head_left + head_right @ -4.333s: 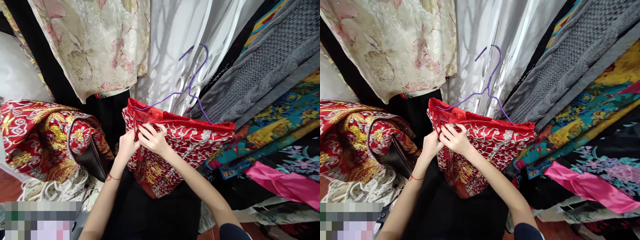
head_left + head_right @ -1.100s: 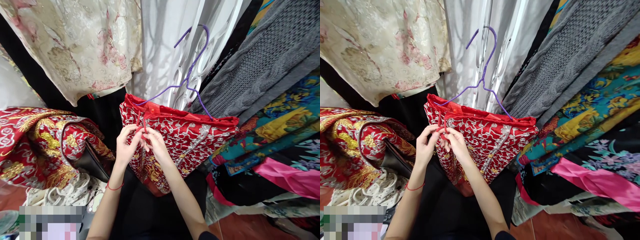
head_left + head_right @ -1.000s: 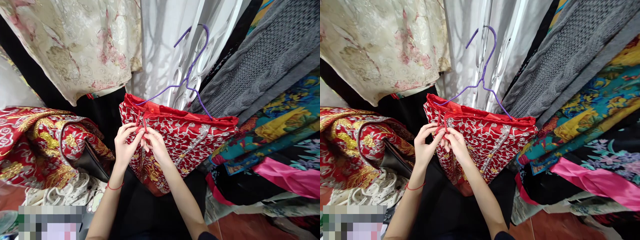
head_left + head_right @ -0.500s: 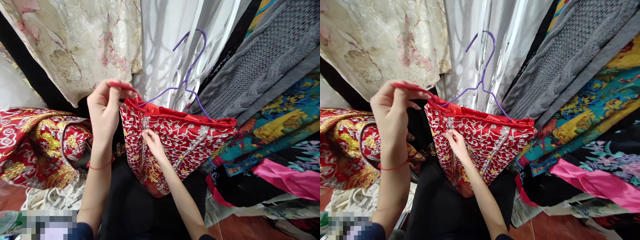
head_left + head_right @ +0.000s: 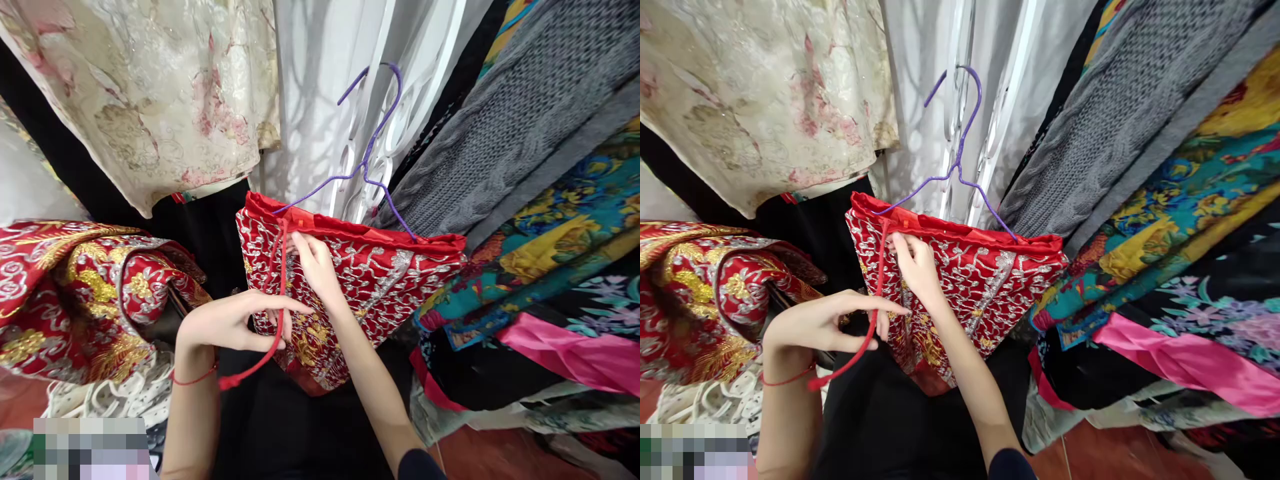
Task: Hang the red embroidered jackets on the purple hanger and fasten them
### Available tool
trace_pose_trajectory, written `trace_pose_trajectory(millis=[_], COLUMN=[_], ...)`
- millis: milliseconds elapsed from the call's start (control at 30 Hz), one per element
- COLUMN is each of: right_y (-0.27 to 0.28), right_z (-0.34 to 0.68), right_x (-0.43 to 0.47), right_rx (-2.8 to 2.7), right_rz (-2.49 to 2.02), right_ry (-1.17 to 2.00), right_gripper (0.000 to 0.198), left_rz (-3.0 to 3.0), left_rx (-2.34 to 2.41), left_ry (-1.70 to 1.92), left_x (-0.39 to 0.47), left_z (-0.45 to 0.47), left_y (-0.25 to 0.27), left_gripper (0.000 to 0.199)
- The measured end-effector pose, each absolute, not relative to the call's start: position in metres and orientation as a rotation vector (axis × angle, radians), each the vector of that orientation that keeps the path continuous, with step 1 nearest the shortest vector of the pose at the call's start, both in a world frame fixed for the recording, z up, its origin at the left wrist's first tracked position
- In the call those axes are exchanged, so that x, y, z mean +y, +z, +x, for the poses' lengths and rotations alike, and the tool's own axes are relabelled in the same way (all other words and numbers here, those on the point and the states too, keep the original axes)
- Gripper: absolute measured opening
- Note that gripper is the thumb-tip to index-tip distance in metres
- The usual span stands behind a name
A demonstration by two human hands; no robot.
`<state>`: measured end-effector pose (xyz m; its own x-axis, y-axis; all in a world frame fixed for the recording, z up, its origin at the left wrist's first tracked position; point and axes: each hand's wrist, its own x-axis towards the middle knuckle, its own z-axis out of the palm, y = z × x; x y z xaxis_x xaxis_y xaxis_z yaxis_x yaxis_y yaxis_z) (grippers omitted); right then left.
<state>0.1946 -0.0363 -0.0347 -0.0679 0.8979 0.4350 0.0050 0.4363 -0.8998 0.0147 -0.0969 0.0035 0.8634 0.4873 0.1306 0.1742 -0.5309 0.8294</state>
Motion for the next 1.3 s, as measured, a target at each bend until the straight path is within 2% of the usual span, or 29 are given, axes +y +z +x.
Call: trace_pose_trajectory(millis=[100,167,267,333,400,467,700,933,1133,1233,1300], right_y=[-0.019,-0.011,-0.002,0.004,0.009,0.014,0.029,0.025,0.017,0.017,0.016], right_z=[0.194,0.194,0.196,0.199,0.202,0.204,0.212,0.216,0.222,0.230,0.235], right_x=[-0.032,-0.031,-0.032,-0.033,-0.034,-0.035,-0.043,-0.032,-0.031,-0.032,-0.032], right_rx=[-1.516,-1.543,-1.604,-1.671,-1.747,-1.819,-1.953,-1.614,-1.624,-1.688,-1.787], right_rz=[-0.925,-0.983,-1.019,-1.021,-1.012,-0.990,-0.938,-0.823,-0.815,-1.027,-1.167], right_ry=[0.896,0.799,0.590,0.477,0.388,0.328,0.272,0.586,0.811,0.768,0.654], right_gripper=[0.049,0.047,0.040,0.035,0.031,0.028,0.023,0.028,0.041,0.051,0.046], left_rz=[2.273,2.330,2.240,2.100,2.025,2.044,2.021,1.923,1.699,1.918,2.035], left_rx=[0.562,0.606,0.817,1.050,1.169,1.149,1.179,1.231,0.888,1.068,1.339], left_ry=[0.555,0.671,1.096,1.448,1.635,1.649,1.742,1.862,1.782,1.662,1.624], left_x=[-0.095,-0.093,-0.084,-0.071,-0.055,-0.038,-0.013,-0.015,-0.014,-0.019,-0.023], left_z=[0.016,0.016,0.020,0.027,0.037,0.048,0.068,0.060,0.040,0.030,0.029], left_y=[-0.008,-0.012,-0.016,-0.021,-0.026,-0.031,-0.035,-0.037,-0.044,-0.046,-0.046], left_gripper=[0.048,0.037,0.016,0.019,0.022,0.024,0.012,0.015,0.013,0.021,0.022])
